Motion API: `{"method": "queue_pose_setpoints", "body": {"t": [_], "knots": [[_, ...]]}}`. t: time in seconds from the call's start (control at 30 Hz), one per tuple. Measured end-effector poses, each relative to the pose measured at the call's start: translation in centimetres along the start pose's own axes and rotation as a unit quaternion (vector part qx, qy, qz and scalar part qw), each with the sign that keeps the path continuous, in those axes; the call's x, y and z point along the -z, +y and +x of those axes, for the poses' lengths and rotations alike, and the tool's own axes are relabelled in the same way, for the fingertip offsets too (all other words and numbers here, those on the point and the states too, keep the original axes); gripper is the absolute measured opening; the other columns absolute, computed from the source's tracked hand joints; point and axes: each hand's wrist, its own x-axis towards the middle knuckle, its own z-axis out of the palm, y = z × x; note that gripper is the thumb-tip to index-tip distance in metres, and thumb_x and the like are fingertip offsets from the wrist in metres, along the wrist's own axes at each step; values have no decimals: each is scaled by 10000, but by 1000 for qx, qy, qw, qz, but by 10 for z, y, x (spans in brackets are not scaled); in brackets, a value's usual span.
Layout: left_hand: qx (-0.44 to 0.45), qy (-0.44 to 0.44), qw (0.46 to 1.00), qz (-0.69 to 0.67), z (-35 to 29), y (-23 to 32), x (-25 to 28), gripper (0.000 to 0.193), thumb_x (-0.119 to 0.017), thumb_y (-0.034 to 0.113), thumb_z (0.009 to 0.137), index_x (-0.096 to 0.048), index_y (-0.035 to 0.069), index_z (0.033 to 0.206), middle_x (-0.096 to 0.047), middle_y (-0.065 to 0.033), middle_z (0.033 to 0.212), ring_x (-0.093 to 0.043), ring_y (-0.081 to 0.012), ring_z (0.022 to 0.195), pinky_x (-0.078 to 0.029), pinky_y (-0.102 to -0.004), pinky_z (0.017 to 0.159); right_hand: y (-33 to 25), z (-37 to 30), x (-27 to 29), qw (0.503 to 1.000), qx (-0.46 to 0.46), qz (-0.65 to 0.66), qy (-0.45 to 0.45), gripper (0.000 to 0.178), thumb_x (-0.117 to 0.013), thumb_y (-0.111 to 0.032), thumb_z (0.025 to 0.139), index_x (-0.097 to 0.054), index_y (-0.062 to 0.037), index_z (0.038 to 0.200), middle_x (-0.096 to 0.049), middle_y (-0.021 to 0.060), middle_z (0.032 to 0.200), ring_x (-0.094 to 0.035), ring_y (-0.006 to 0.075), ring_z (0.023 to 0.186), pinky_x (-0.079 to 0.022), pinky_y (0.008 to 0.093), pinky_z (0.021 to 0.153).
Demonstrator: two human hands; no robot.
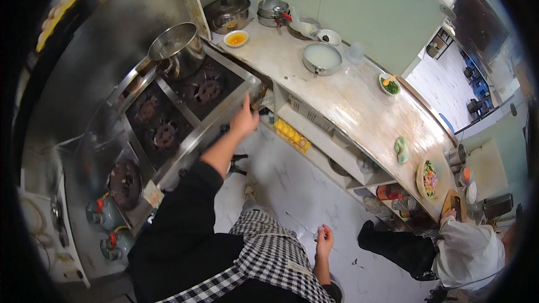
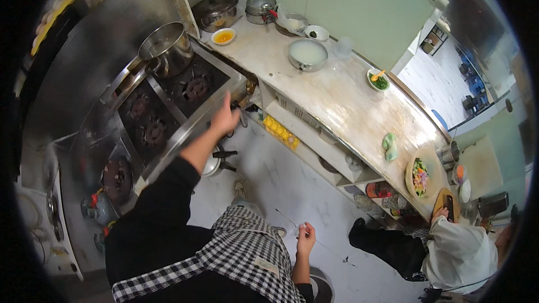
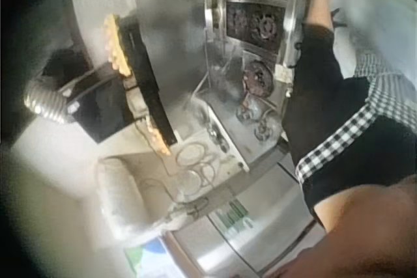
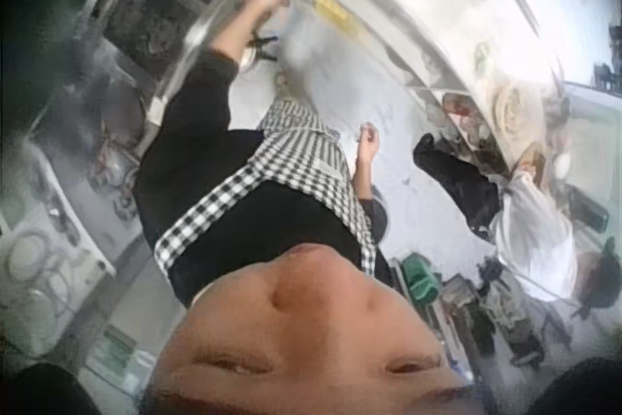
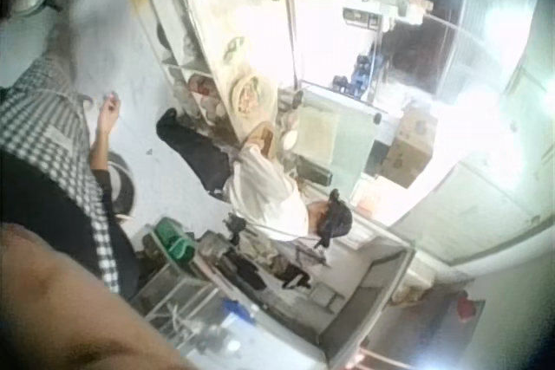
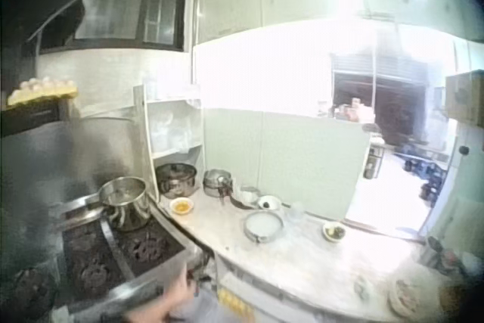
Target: The person walks to the sink, turns on the faucet, and removes the faucet handle. They then unscrew a small ring from the handle and use scissors to cut the ring. The person continues to manipulate the handle and ring while the faucet runs.
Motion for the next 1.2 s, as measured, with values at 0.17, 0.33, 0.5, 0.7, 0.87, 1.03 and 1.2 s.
{"method": "queue_pose_setpoints", "body": {"t": [0.17, 0.33, 0.5, 0.7, 0.87, 1.03, 1.2], "knots": [[77, 60, 995, 18, 47, 113, 88, 962, -641, 434, 878, -91, 178, 1626, -619, -249, 1334, -604, -394, 1224, -475, -497, 1016, 60, -28, 148, 992, -41, 48, 113, 334, -710, -266, 954, -651, -62, 1211, -587, -23, 870, -542, 76, 730, -465, 243, 588], [77, 47, 996, 25, 17, 139, 25, 876, -595, 493, 905, -169, 198, 1611, -569, -228, 1430, -576, -415, 1276, -450, -507, 1058, 97, -73, 245, 954, -70, 110, 270, 323, -698, -315, 968, -657, -101, 1206, -643, -22, 925, -569, 73, 743, -469, 237, 576], [-55, -185, 971, 139, -88, 97, -187, 786, -665, 434, 884, -399, 29, 1503, -568, -283, 1384, -580, -438, 1235, -481, -510, 1017, 120, -86, 277, 919, -55, 187, 344, 336, -723, -284, 953, -664, -72, 1207, -626, -33, 906, -554, 67, 743, -471, 234, 596], [-45, -602, 758, 247, -333, 112, -405, 606, -599, 537, 945, -719, -53, 1004, -733, -237, 916, -739, -329, 700, -593, -452, 741, 130, -81, 334, 888, -53, 169, 423, 394, -802, -220, 896, -634, -52, 1211, -617, -16, 909, -549, 66, 760, -472, 239, 646], [-371, -630, 652, 203, -399, 244, -508, 472, -574, 468, 891, -752, 73, 1076, -712, -204, 1156, -656, -398, 1090, -516, -476, 938, 129, -90, 421, 862, -113, 104, 483, 419, -837, -167, 857, -617, -34, 1187, -640, 15, 930, -585, 84, 783, -494, 248, 670], [-515, -612, 566, 201, -445, 361, -562, 432, -522, 453, 936, -733, 98, 1064, -713, -200, 1101, -654, -408, 1031, -528, -503, 898, 160, -103, 514, 796, -152, 113, 574, 468, -863, -228, 818, -628, -13, 1161, -608, 6, 867, -551, 100, 764, -472, 259, 658], [-590, -640, 452, 192, -493, 396, -575, 309, -522, 325, 954, -676, 177, 1177, -700, -192, 1072, -654, -411, 1017, -528, -491, 916, 208, -104, 557, 811, -234, 74, 531, 535, -853, -364, 802, -664, 16, 1128, -674, 48, 909, -601, 116, 805, -500, 288, 700]]}}
